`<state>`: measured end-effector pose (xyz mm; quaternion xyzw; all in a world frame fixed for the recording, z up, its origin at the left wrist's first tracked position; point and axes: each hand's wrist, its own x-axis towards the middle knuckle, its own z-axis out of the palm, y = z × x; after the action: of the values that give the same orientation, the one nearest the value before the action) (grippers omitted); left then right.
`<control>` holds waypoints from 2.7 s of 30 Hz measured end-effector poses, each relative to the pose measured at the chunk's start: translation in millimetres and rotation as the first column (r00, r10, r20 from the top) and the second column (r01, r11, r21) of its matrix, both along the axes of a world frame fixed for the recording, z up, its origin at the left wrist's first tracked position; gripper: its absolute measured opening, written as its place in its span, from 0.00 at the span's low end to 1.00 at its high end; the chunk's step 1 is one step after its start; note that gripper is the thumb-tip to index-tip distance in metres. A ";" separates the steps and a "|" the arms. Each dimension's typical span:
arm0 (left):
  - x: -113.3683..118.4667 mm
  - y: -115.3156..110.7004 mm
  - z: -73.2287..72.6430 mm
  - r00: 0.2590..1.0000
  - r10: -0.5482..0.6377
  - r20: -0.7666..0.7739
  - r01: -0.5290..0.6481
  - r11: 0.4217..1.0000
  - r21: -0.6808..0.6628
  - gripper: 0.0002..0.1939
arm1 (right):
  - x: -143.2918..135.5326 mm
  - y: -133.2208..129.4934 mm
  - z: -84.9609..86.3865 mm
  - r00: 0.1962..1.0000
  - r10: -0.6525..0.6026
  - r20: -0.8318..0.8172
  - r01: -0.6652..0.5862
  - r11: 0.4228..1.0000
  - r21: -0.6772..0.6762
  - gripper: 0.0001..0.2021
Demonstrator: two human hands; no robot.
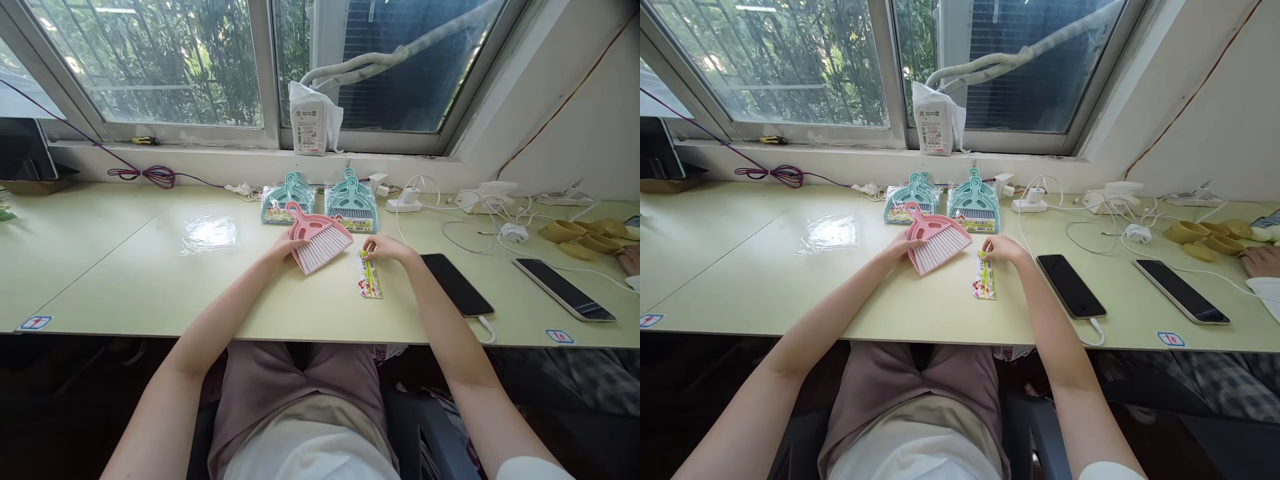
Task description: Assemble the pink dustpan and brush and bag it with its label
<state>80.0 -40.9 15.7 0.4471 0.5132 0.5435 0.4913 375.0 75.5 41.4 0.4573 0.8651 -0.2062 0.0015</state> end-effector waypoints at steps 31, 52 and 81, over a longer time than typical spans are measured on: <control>8.3 1.9 0.5 0.990 -0.124 -0.061 0.129 0.988 0.089 0.39 | -51.8 -31.5 -25.7 0.613 -0.194 -0.766 0.076 0.979 -0.188 0.16; 23.3 -8.6 13.4 0.988 0.155 -0.023 -0.146 0.962 0.231 0.42 | -68.2 -49.7 -25.8 0.536 -0.301 -0.789 -0.124 0.896 -0.427 0.19; -143.5 -28.1 0.1 0.123 0.310 -0.943 -0.848 0.527 0.063 0.28 | -64.0 -41.2 -37.1 0.186 -0.513 -0.838 -0.139 0.831 -0.539 0.12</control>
<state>-63.5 -69.0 15.8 0.2579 0.9405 0.2193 -0.0289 311.0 34.3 4.3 0.3136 0.5152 -0.6608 -0.4467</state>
